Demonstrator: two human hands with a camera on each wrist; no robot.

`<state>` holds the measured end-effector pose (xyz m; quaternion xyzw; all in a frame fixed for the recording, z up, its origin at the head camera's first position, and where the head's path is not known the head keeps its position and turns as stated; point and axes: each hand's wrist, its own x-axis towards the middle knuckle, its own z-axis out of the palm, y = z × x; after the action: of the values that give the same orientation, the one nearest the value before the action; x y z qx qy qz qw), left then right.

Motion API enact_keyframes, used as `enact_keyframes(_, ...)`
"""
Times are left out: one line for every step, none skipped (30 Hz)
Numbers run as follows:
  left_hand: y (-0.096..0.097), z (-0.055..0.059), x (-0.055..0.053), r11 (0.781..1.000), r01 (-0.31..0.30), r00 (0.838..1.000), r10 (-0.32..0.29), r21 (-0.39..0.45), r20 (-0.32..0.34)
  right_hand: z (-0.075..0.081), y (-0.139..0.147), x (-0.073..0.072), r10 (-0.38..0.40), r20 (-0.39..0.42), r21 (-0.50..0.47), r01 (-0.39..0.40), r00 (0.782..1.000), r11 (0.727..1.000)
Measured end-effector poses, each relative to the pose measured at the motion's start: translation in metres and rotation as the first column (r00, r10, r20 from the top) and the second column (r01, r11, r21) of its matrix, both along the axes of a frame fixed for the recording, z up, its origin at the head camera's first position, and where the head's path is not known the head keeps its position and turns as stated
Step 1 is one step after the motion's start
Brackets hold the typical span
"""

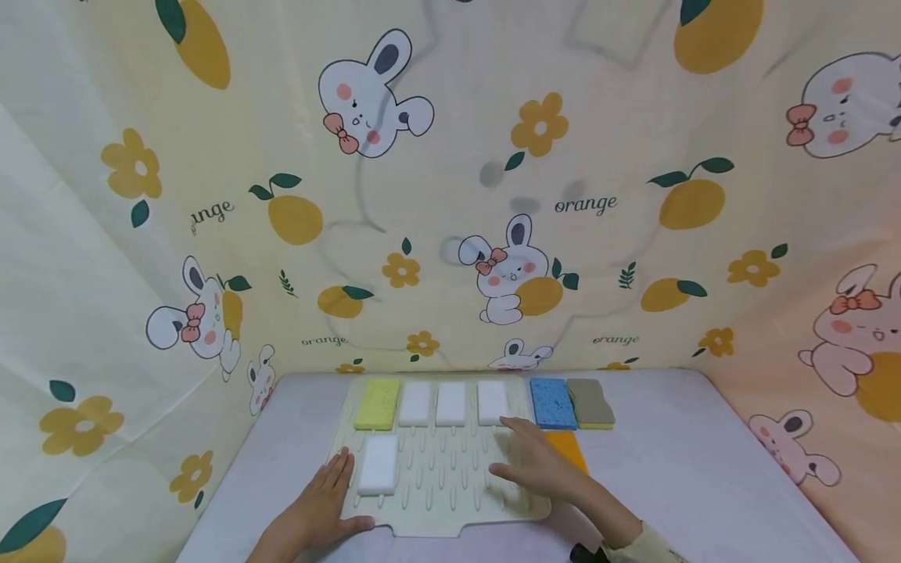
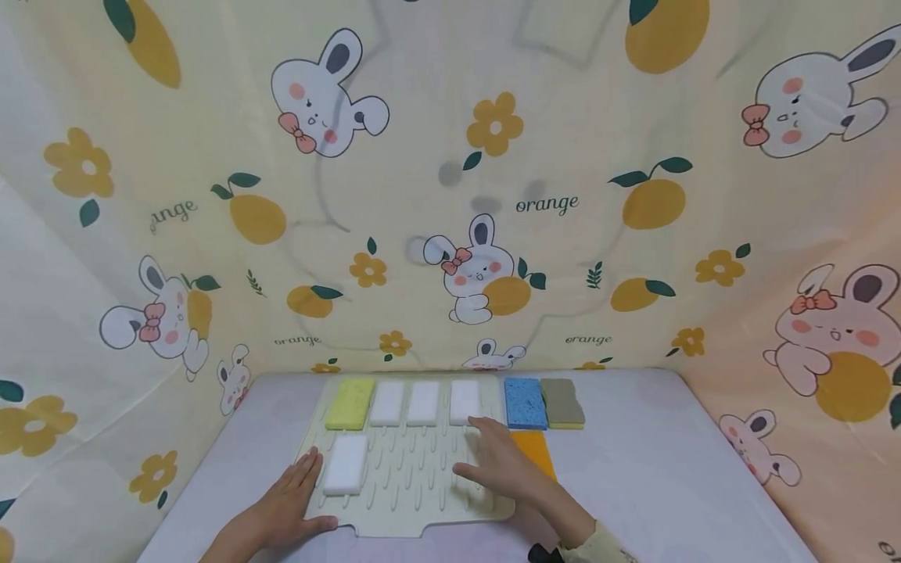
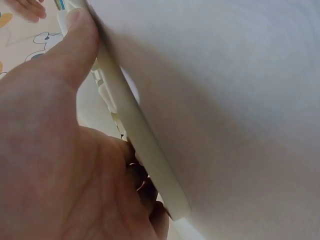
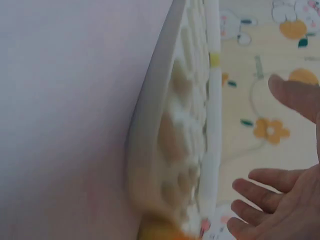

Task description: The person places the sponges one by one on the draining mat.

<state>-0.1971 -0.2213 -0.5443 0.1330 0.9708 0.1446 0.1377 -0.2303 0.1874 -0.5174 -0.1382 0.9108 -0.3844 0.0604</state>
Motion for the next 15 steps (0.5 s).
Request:
enact_keyframes(0.000, 0.000, 0.000, 1.000, -0.003, 1.000, 0.003, 0.004, -0.011, 0.000, 0.006, 0.000, 0.003, 0.001, 0.008, -0.003, 1.000, 1.000)
enact_keyframes(0.000, 0.001, 0.000, 1.000, 0.000, 1.000, 0.000, 0.001, -0.006, 0.000, 0.011, 0.000, 0.005, -0.003, 0.014, -0.005, 1.000, 1.000)
enact_keyframes(0.001, 0.001, 0.000, 1.000, -0.001, 1.000, 0.001, 0.000, -0.011, 0.000, 0.017, 0.000, 0.007, -0.006, 0.022, -0.007, 1.000, 1.000)
enact_keyframes(0.001, 0.001, 0.000, 1.000, 0.000, 1.000, 0.000, -0.002, -0.014, 0.000, 0.022, 0.000, 0.006, -0.010, 0.029, -0.005, 1.000, 1.000)
enact_keyframes(0.001, 0.001, 0.000, 1.000, -0.001, 1.000, 0.001, -0.003, -0.017, 0.001, 0.027, 0.000, 0.006, -0.017, 0.034, -0.005, 1.000, 0.999)
enact_keyframes(0.001, 0.001, 0.000, 1.000, -0.002, 1.000, 0.002, -0.007, -0.017, 0.001, 0.032, 0.000, 0.008, -0.024, 0.039, -0.007, 1.000, 0.999)
enact_keyframes(0.001, 0.001, 0.000, 1.000, -0.006, 1.000, 0.006, -0.007, -0.015, 0.001, 0.037, 0.001, 0.011, -0.032, 0.043, -0.010, 0.999, 0.999)
enact_keyframes(0.001, 0.000, 0.000, 1.000, -0.008, 1.000, 0.008, -0.009, -0.012, 0.001, 0.041, 0.001, 0.015, -0.040, 0.052, -0.013, 0.999, 0.999)
enact_keyframes(0.001, 0.000, 0.000, 1.000, -0.012, 1.000, 0.011, -0.012, -0.019, 0.001, 0.046, 0.002, 0.016, -0.046, 0.063, -0.013, 0.999, 0.998)
enact_keyframes(0.001, 0.000, 0.000, 1.000, -0.013, 1.000, 0.012, -0.017, -0.018, 0.001, 0.050, 0.002, 0.020, -0.055, 0.072, -0.016, 0.998, 0.997)
enact_keyframes(0.001, 0.000, 0.000, 1.000, -0.015, 1.000, 0.015, -0.018, -0.015, 0.000, 0.055, 0.002, 0.024, -0.062, 0.080, -0.019, 0.998, 0.997)
enact_keyframes(0.001, 0.001, 0.000, 1.000, -0.014, 1.000, 0.014, -0.021, -0.015, -0.001, 0.059, 0.003, 0.029, -0.069, 0.086, -0.023, 0.997, 0.996)
enact_keyframes(0.001, 0.001, 0.000, 1.000, -0.016, 1.000, 0.015, -0.018, -0.013, -0.001, 0.063, 0.003, 0.032, -0.074, 0.093, -0.025, 0.997, 0.995)
enact_keyframes(0.001, 0.001, 0.001, 1.000, -0.011, 1.000, 0.011, -0.016, -0.014, -0.002, 0.067, 0.003, 0.033, -0.076, 0.097, -0.025, 0.997, 0.995)
enact_keyframes(0.000, 0.002, 0.001, 1.000, -0.008, 1.000, 0.008, -0.007, -0.014, -0.003, 0.071, 0.003, 0.036, -0.079, 0.105, -0.028, 0.996, 0.994)
